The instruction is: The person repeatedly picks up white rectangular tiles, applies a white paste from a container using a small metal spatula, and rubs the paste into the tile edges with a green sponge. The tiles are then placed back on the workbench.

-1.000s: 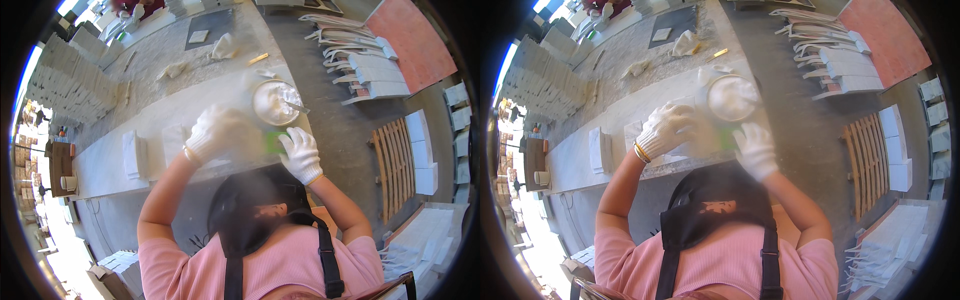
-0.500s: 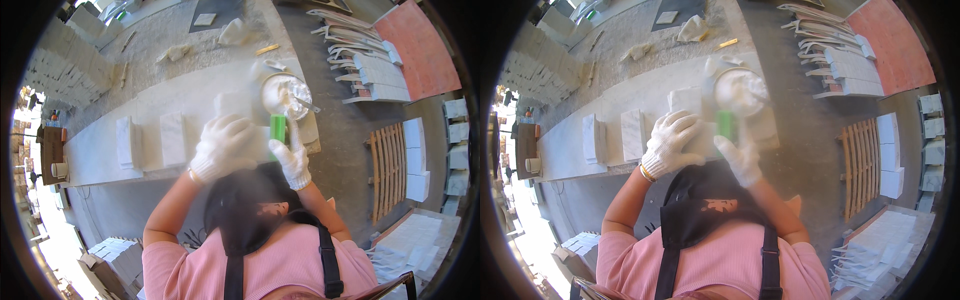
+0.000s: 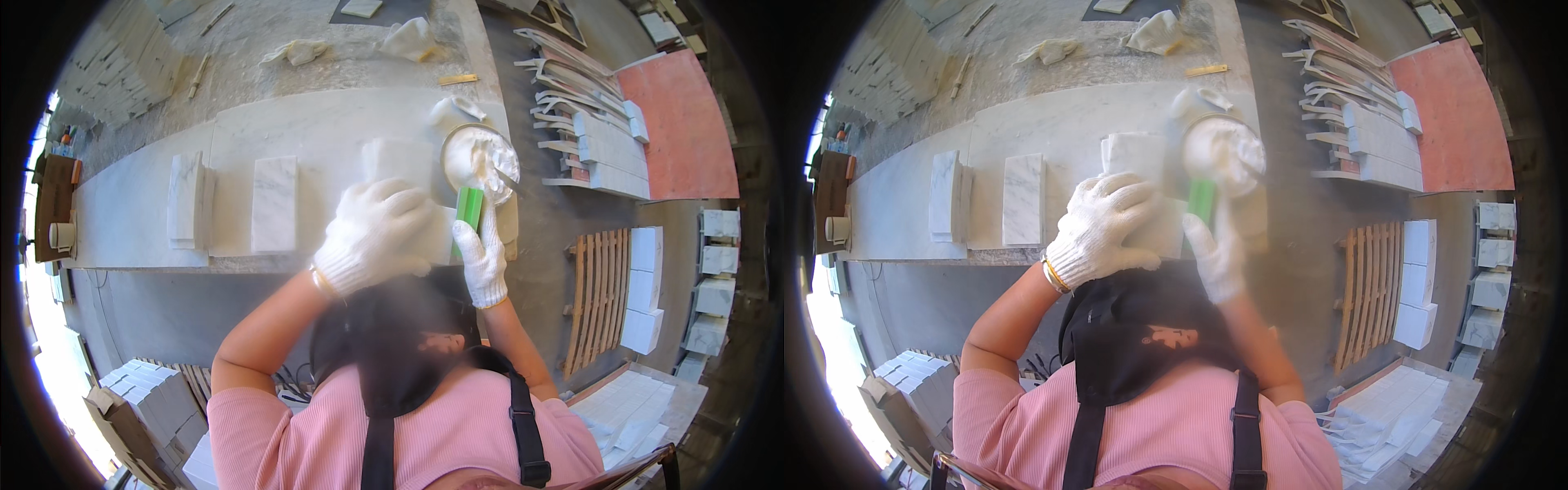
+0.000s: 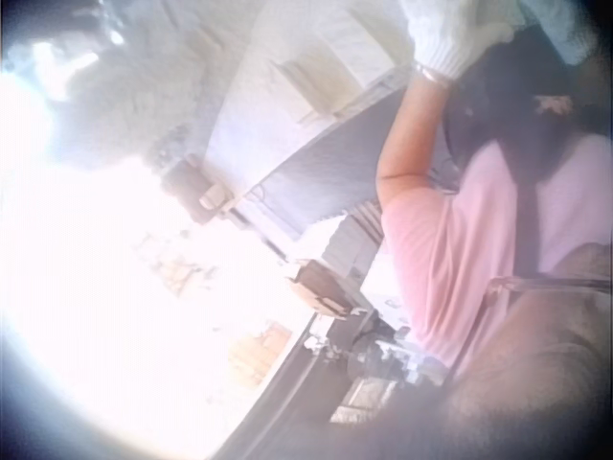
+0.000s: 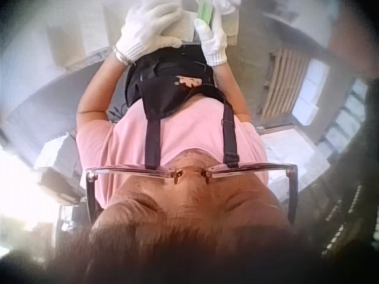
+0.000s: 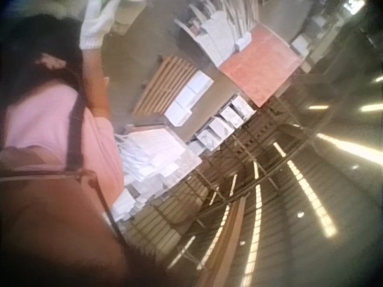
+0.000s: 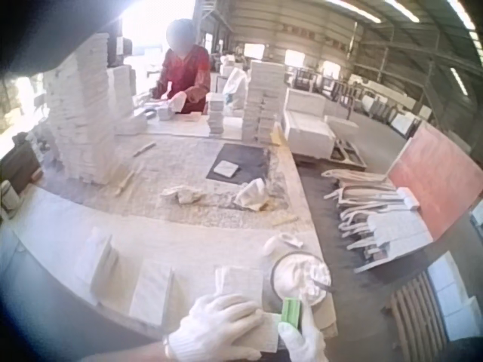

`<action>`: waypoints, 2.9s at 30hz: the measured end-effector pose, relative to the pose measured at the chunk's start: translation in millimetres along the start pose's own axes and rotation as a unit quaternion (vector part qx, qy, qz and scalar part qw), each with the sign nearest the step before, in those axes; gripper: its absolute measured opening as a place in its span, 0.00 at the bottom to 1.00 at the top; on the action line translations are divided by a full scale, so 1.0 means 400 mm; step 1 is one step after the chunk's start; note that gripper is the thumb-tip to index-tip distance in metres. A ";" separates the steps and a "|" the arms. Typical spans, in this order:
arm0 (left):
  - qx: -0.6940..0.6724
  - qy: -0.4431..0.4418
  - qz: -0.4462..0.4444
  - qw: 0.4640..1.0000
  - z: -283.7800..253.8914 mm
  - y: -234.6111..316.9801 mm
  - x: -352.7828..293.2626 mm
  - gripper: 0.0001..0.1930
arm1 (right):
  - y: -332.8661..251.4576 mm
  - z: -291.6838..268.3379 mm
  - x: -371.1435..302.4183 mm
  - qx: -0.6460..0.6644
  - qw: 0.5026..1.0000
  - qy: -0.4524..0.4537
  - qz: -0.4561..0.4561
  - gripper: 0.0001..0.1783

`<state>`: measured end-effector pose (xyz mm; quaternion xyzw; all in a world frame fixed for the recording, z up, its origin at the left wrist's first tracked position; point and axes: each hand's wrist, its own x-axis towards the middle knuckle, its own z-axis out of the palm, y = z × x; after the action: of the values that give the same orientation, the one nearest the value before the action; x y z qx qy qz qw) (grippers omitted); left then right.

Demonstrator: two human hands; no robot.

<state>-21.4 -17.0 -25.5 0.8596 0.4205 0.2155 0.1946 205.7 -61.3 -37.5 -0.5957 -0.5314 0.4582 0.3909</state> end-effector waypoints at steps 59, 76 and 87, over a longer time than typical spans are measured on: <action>-0.012 0.008 -0.001 1.000 0.003 -0.002 -0.002 0.42 | 0.015 -0.019 -0.001 -0.229 0.961 0.021 -0.156 0.45; 0.004 0.010 -0.004 1.000 0.000 0.006 -0.002 0.42 | -0.014 -0.018 -0.010 -0.235 0.967 -0.026 -0.091 0.45; 0.023 -0.011 0.137 0.990 -0.031 -0.003 0.048 0.31 | 0.072 -0.114 0.034 0.083 0.995 -0.043 0.039 0.42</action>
<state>-18.0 0.9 -12.0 0.9158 0.3012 0.2205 0.1480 257.6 -50.7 -54.0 -0.5611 -0.4847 0.5407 0.3974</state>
